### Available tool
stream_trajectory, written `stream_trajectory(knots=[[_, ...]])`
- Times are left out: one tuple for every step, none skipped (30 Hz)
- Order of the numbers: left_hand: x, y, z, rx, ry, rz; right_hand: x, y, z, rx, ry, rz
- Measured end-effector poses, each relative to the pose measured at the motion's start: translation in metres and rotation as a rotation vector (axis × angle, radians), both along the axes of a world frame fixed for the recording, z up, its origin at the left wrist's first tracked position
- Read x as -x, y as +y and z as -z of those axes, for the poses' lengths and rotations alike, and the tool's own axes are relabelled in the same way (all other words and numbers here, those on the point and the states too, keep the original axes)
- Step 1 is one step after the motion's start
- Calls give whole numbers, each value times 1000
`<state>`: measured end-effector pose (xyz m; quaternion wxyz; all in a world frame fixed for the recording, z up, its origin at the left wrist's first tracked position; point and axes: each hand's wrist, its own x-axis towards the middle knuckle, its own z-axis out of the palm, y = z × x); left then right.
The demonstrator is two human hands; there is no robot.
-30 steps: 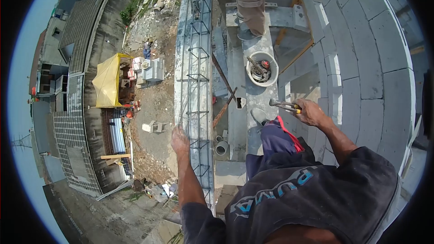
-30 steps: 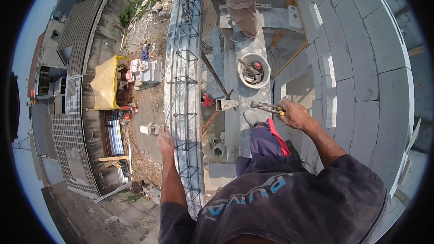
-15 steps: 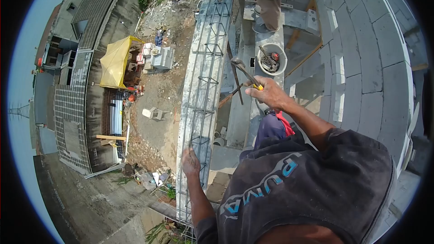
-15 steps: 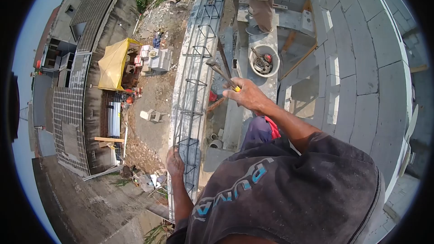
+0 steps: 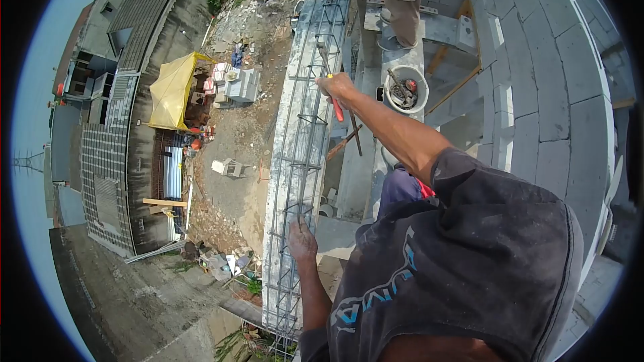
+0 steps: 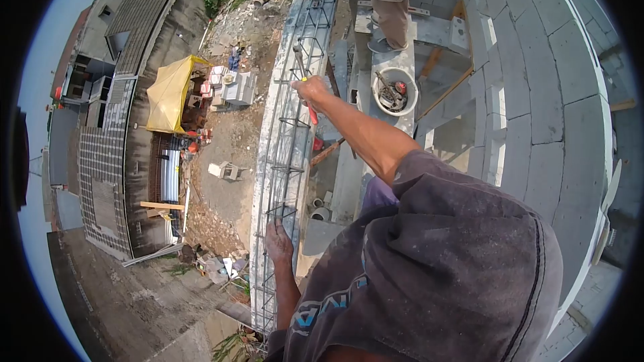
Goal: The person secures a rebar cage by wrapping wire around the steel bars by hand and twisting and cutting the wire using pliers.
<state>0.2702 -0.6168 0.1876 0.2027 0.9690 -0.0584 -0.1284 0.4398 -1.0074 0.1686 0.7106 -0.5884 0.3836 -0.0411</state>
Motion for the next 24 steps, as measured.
stream_trajectory(knots=[[1,-3,-3,-2,9,-1,-23,-9,17,16,44,21],[3,-4,-5,3,20,3,-48,-17,43,31,89,40],[5,-5,-6,6,31,8,-64,-20,60,45,135,60],[6,-6,-7,10,42,14,-68,-19,49,8,126,63],[8,-4,-3,0,-16,41,-71,-19,39,-29,118,65],[11,-3,2,-9,-72,67,-75,-19,37,-65,113,66],[14,-2,7,-17,-126,92,-81,-17,35,-112,93,50],[15,-4,8,-10,-115,70,-91,-21,53,-75,113,-10],[17,-5,8,-2,-103,45,-101,-26,69,53,144,-130],[20,-5,6,3,-89,21,-116,-31,96,265,181,-295],[19,-11,-2,26,-92,19,-131,-39,124,654,224,-528],[20,-9,1,6,-72,-16,-135,-46,134,968,245,-695],[20,-7,5,-13,-53,-49,-122,-53,95,1164,260,-808],[21,-4,10,-31,-36,-80,-112,-56,66,1361,272,-919],[21,-4,11,-18,-45,-98,-117,-64,66,1400,272,-880],[20,-4,15,-33,-36,-103,-127,-75,68,1439,271,-840],[20,-3,19,-49,-28,-109,-128,-89,57,1497,195,-800],[20,-2,21,-65,-19,-117,-130,-103,46,1551,116,-761],[19,-3,20,-97,10,-117,-161,-130,81,1286,-61,-502],[18,-2,25,-118,13,-124,-179,-146,87,1086,-147,-337],[17,-1,33,-137,16,-130,-197,-161,92,893,-259,-164],[16,-3,38,-154,18,-135,-197,-166,57,802,-306,-55],[11,-14,32,-114,37,-151,-190,-167,16,739,-360,10],[5,-22,31,-115,22,-104,-185,-169,-18,730,-419,19]])
